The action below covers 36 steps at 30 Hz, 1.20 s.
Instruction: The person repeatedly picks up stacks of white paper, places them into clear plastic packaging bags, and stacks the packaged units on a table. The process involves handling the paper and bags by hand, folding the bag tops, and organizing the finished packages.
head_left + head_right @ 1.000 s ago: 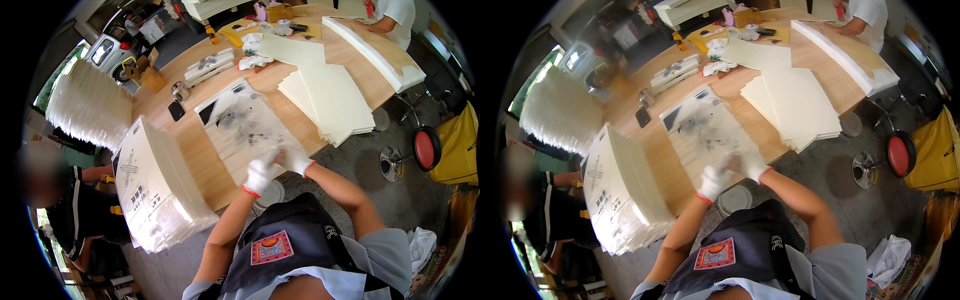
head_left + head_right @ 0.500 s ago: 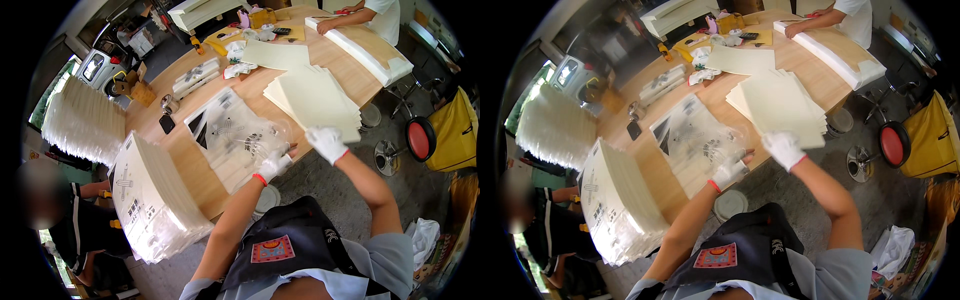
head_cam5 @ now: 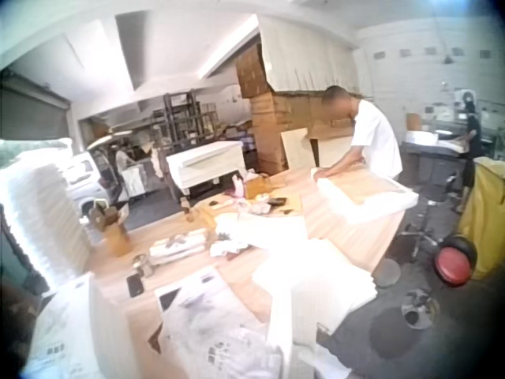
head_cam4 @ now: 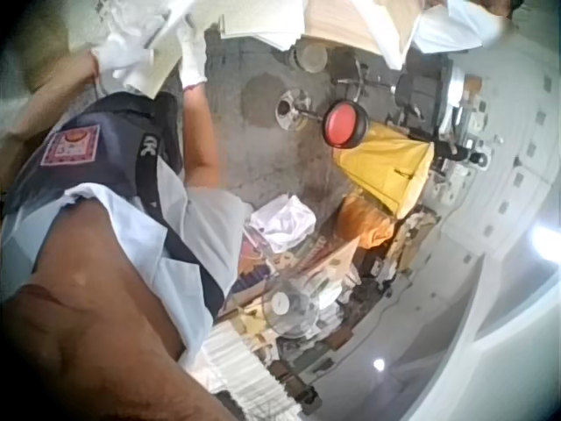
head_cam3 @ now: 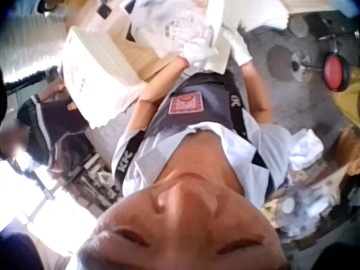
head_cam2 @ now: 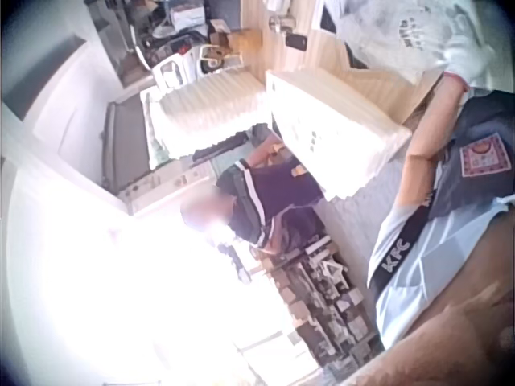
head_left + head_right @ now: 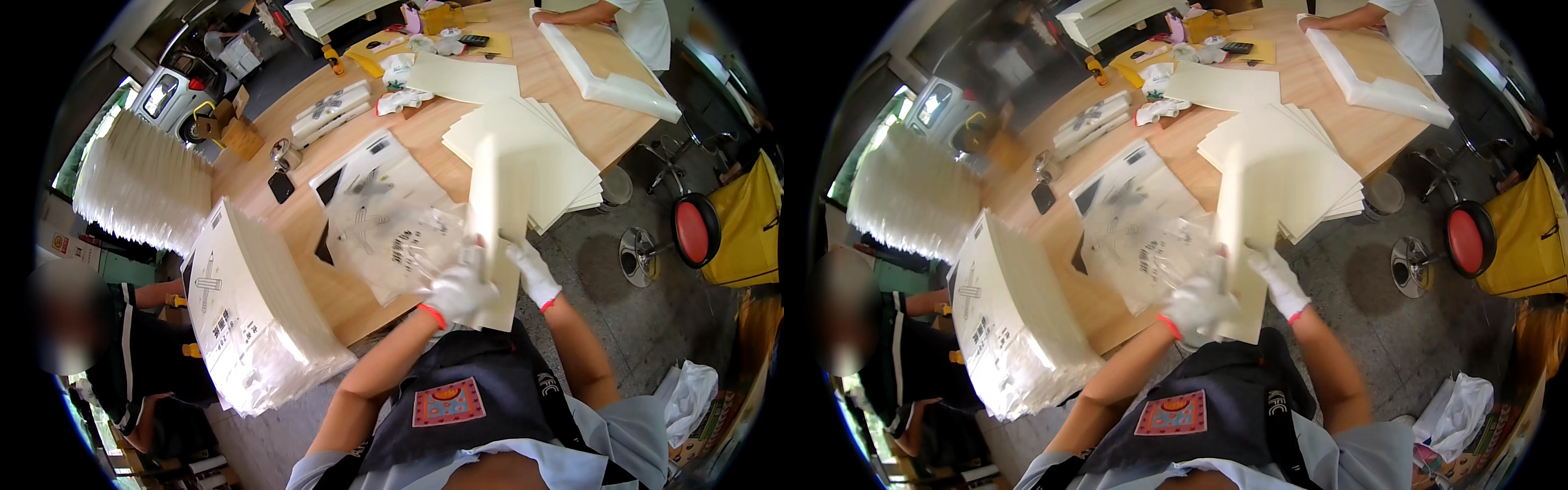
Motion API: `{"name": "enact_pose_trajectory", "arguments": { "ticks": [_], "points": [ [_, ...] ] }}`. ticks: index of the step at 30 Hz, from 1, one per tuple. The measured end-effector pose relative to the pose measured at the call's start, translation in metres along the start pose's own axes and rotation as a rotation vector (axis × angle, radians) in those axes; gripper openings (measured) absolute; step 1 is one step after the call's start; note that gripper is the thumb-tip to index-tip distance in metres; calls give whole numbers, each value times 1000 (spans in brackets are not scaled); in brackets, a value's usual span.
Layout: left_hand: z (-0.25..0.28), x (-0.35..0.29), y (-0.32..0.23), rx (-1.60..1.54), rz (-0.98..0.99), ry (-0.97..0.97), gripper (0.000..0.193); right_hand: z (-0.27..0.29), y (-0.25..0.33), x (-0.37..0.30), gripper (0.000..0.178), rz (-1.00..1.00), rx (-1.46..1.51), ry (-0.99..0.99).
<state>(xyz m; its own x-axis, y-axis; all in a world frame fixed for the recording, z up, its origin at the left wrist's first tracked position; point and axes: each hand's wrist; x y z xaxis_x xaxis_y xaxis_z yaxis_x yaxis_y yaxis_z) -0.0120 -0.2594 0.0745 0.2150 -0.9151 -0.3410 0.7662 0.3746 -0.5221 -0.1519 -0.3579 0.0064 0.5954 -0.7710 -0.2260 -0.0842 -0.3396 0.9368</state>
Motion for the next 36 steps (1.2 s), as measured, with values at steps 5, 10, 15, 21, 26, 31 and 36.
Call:
{"name": "enact_pose_trajectory", "arguments": {
  "ticks": [5, 10, 15, 21, 26, 31, 36],
  "points": [
    [-6, -10, 1, -205, -210, -107, 72, -8, -3, -3, 37, 149, -663, -287],
    [98, -48, 63, -1270, -148, -555, 53, -18, 94, -38, 24, 640, -1149, 52],
    [147, -91, 69, -1109, -303, -600, 50, -53, 113, -20, 22, 1115, -1556, 393],
    [31, -130, 39, -327, -176, -724, 37, -108, 123, 15, 25, 127, -1081, 715],
    [34, -99, 41, 4, -633, -766, 26, -112, 44, 59, 36, 292, -873, 566],
    [45, -64, -16, -239, -553, -775, 29, -148, 13, 48, 36, 691, -1501, 384],
    [18, -57, 68, -259, -220, -764, 24, -113, 6, -32, 36, 903, -1251, 384]
  ]
}}
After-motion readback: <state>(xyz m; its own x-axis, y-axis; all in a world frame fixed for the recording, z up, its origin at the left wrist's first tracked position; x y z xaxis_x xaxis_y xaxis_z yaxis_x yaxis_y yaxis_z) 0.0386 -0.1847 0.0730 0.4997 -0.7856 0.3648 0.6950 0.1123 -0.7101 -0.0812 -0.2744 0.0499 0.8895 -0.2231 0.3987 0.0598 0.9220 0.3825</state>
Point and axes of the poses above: each hand's wrist, its own x-axis towards the middle knuckle, its own z-axis out of the back of the hand, y = z × x, and after that the axes turned 3 degrees about -y, right-handed
